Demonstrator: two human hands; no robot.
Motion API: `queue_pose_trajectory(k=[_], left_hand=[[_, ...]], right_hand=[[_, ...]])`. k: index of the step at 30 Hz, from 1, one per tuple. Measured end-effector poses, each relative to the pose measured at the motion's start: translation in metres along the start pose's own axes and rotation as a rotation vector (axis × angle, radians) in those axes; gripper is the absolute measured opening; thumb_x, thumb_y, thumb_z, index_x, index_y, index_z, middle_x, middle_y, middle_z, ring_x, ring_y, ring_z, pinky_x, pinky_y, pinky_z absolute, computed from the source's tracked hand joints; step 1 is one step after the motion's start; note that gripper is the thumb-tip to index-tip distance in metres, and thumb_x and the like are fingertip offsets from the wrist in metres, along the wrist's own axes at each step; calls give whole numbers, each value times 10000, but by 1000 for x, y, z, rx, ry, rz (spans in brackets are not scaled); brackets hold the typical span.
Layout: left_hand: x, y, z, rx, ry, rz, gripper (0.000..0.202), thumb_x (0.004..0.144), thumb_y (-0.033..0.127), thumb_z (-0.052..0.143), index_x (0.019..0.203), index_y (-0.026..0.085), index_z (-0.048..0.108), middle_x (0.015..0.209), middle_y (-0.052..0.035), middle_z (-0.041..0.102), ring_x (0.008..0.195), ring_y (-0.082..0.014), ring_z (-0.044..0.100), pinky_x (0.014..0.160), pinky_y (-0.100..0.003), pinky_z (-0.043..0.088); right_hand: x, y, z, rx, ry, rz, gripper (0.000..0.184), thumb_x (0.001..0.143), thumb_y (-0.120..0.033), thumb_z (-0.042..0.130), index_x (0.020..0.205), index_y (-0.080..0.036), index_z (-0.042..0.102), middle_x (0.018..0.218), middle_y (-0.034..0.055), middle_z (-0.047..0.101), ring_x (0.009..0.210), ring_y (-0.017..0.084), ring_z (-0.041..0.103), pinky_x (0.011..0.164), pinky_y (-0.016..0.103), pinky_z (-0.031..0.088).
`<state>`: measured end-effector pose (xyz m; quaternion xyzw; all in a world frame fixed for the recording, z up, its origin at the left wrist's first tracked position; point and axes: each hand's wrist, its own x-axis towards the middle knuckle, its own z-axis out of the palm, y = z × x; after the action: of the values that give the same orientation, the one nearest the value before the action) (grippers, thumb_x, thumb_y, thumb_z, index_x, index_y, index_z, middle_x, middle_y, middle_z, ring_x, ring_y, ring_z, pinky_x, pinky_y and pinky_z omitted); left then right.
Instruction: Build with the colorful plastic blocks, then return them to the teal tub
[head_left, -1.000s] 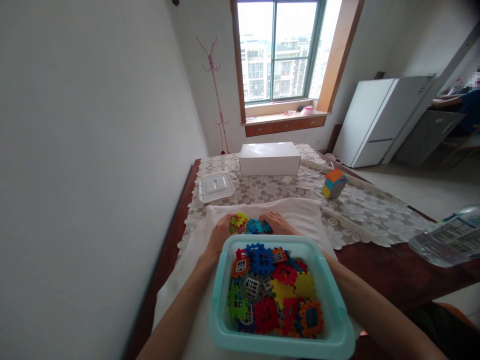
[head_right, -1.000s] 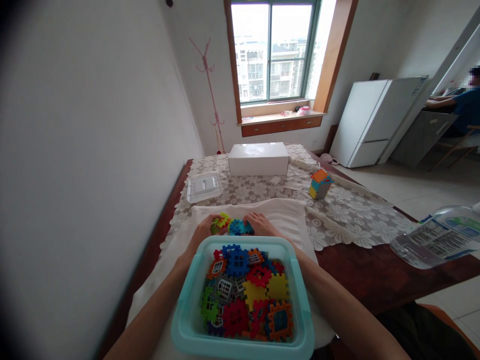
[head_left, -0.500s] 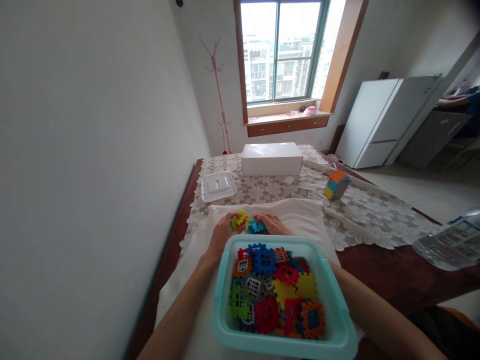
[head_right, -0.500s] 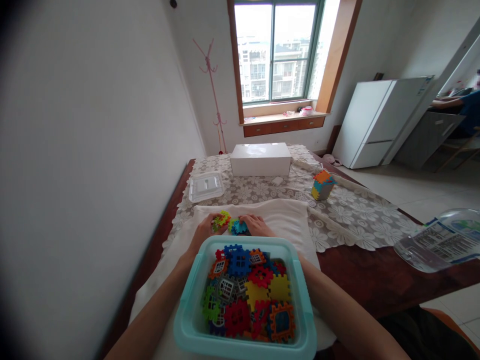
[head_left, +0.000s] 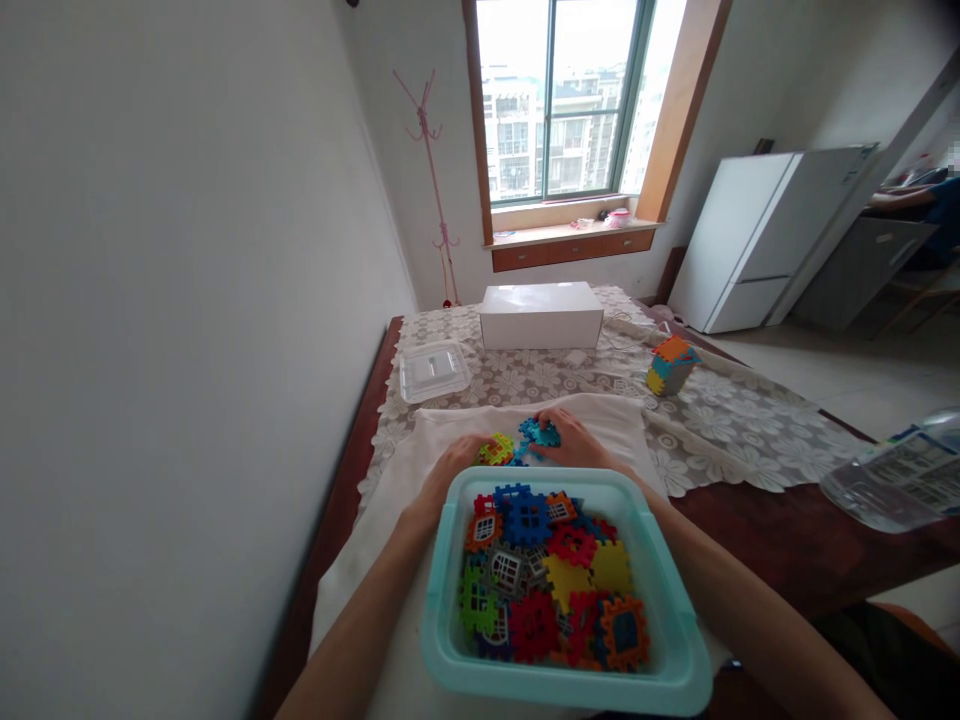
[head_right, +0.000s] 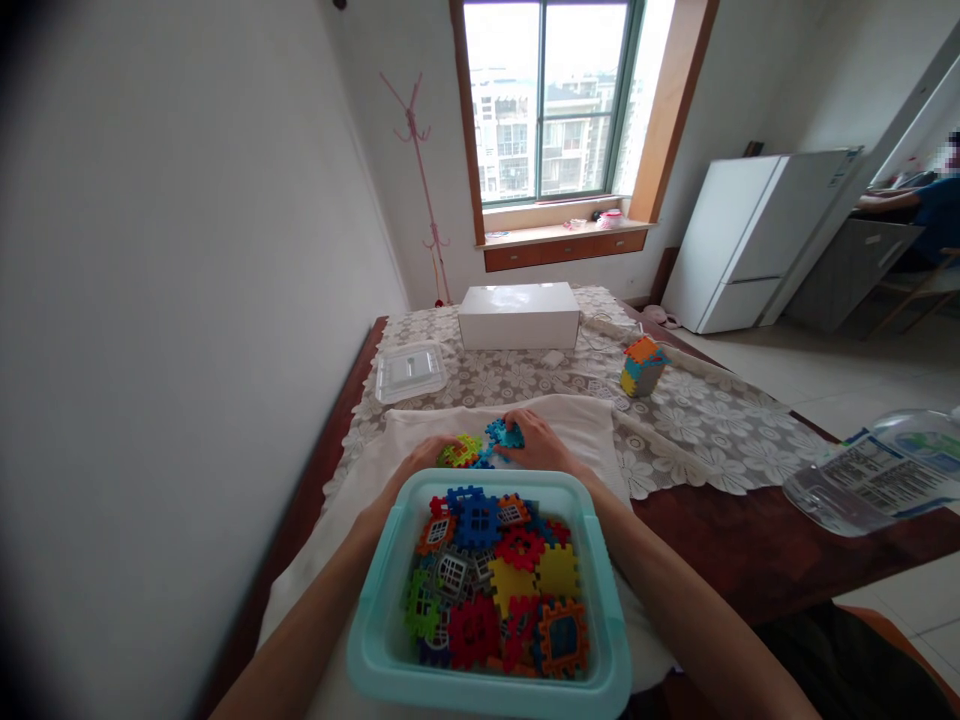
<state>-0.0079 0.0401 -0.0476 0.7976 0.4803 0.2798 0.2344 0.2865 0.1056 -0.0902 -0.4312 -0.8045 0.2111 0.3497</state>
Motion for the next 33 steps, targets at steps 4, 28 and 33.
queue_pose_trajectory(k=[4, 28, 33], left_hand=[[-2, -4, 3, 43, -57, 22, 489, 909, 221, 685, 1398, 219, 711, 1565, -139, 712, 1506, -349, 622, 1336, -531, 422], [-3, 9, 0, 111, -33, 7, 407, 925, 211, 672, 1323, 229, 758, 1407, -139, 772, 1323, -362, 690, 1243, -552, 478], [-1, 18, -5, 103, -63, -2, 422, 913, 229, 714, 1330, 241, 775, 1358, -135, 799, 1328, -381, 689, 1210, -544, 501]], right_hand=[[-1, 2, 4, -8, -6, -37, 249, 924, -392, 760, 1077, -259, 615, 1204, 108, 717, 1099, 326, 700, 1011, 516, 592], [-8, -18, 6, 10, -241, -74, 366, 834, -342, 806, 1140, -236, 635, 1223, 141, 726, 1147, 316, 666, 1042, 449, 529], [-13, -23, 4, 82, -224, -56, 595, 856, -377, 794, 1424, -267, 655, 1434, 165, 715, 1321, 377, 663, 1144, 506, 519]])
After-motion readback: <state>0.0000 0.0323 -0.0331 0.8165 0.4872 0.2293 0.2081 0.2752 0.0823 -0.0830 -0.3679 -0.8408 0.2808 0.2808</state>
